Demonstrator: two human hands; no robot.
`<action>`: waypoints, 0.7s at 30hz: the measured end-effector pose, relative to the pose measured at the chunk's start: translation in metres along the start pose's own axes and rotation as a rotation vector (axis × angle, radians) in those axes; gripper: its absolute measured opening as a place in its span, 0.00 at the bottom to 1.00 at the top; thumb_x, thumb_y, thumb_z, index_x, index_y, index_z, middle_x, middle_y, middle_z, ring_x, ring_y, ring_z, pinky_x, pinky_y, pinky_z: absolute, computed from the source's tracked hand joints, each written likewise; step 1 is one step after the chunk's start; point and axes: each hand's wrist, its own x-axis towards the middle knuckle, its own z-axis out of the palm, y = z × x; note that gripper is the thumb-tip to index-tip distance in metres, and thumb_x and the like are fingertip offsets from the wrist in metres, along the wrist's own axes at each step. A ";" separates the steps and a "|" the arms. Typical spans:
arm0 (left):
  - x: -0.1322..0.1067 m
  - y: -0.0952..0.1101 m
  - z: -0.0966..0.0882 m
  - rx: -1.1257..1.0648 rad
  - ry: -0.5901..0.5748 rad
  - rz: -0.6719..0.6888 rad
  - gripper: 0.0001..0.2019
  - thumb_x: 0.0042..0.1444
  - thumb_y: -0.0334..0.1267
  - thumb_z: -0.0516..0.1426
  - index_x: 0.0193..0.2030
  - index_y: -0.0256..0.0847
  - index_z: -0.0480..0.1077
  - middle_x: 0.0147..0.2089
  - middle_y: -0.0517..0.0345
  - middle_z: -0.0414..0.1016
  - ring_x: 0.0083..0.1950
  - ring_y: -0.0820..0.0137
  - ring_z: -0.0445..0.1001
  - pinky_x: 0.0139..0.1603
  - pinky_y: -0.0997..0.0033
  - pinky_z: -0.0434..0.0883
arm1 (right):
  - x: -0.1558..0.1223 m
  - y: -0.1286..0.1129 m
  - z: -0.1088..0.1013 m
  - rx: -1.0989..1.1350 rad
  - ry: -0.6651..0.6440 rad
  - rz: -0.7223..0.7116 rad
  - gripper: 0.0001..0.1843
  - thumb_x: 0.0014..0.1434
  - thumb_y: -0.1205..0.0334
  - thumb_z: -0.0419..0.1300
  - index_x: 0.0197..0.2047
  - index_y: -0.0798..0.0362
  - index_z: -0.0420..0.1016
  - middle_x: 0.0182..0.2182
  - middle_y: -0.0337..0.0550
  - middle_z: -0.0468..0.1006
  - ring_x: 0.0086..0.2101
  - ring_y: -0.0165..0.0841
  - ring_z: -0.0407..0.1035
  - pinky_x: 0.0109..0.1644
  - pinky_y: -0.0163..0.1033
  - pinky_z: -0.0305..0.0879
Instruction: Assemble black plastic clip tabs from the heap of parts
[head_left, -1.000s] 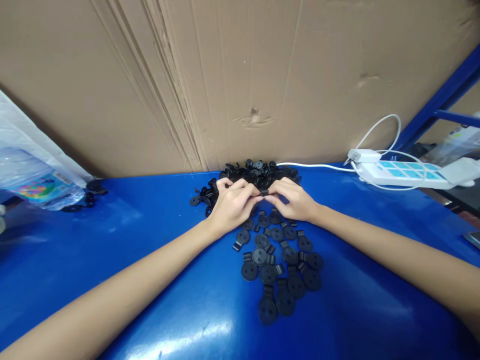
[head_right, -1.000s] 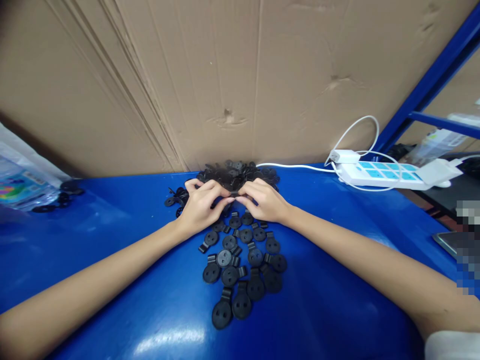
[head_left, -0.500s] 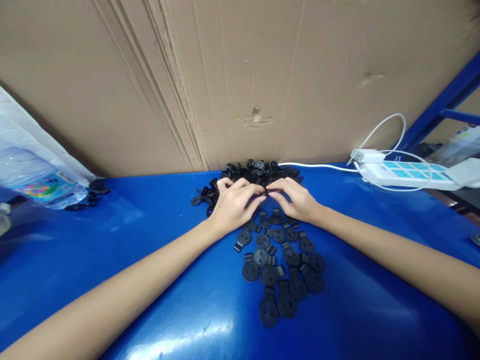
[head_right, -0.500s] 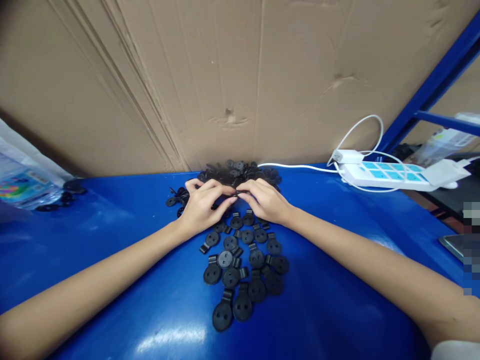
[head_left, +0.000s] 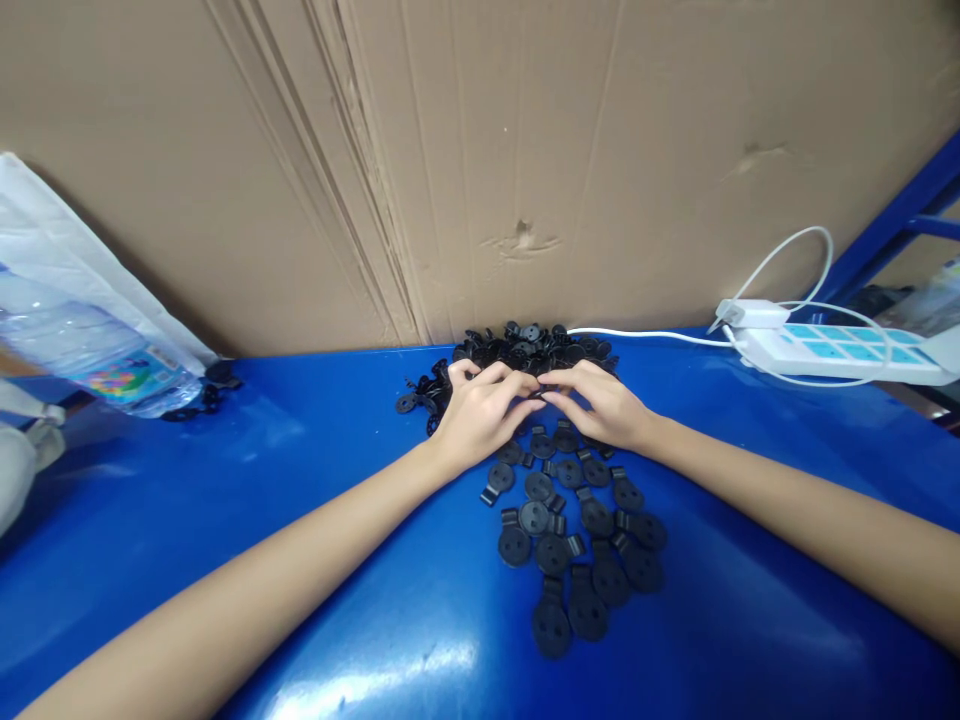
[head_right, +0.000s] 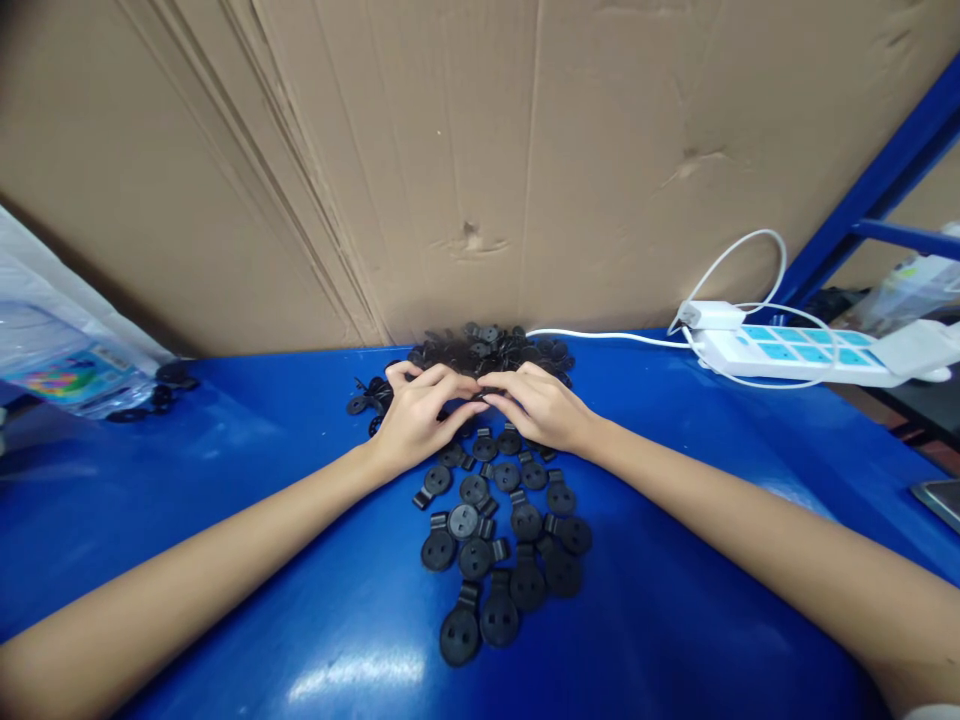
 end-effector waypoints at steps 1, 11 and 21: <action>0.000 0.000 0.000 0.000 0.001 0.007 0.08 0.63 0.43 0.57 0.43 0.42 0.70 0.37 0.61 0.80 0.40 0.71 0.75 0.49 0.60 0.51 | 0.000 0.000 0.000 -0.002 0.002 -0.009 0.11 0.67 0.65 0.52 0.51 0.52 0.69 0.37 0.46 0.80 0.30 0.33 0.71 0.37 0.41 0.70; -0.001 -0.002 0.001 0.032 0.021 0.038 0.05 0.63 0.36 0.56 0.35 0.40 0.69 0.34 0.62 0.78 0.36 0.72 0.73 0.48 0.60 0.51 | 0.001 0.001 0.001 0.021 0.004 -0.034 0.12 0.66 0.65 0.55 0.53 0.53 0.69 0.33 0.45 0.79 0.29 0.34 0.69 0.35 0.41 0.69; 0.000 0.008 -0.010 -0.081 -0.014 -0.059 0.10 0.65 0.42 0.50 0.45 0.40 0.67 0.43 0.56 0.79 0.42 0.69 0.75 0.48 0.59 0.52 | 0.000 0.003 0.003 0.051 -0.057 0.128 0.15 0.67 0.68 0.48 0.55 0.51 0.66 0.38 0.46 0.79 0.34 0.34 0.72 0.39 0.41 0.69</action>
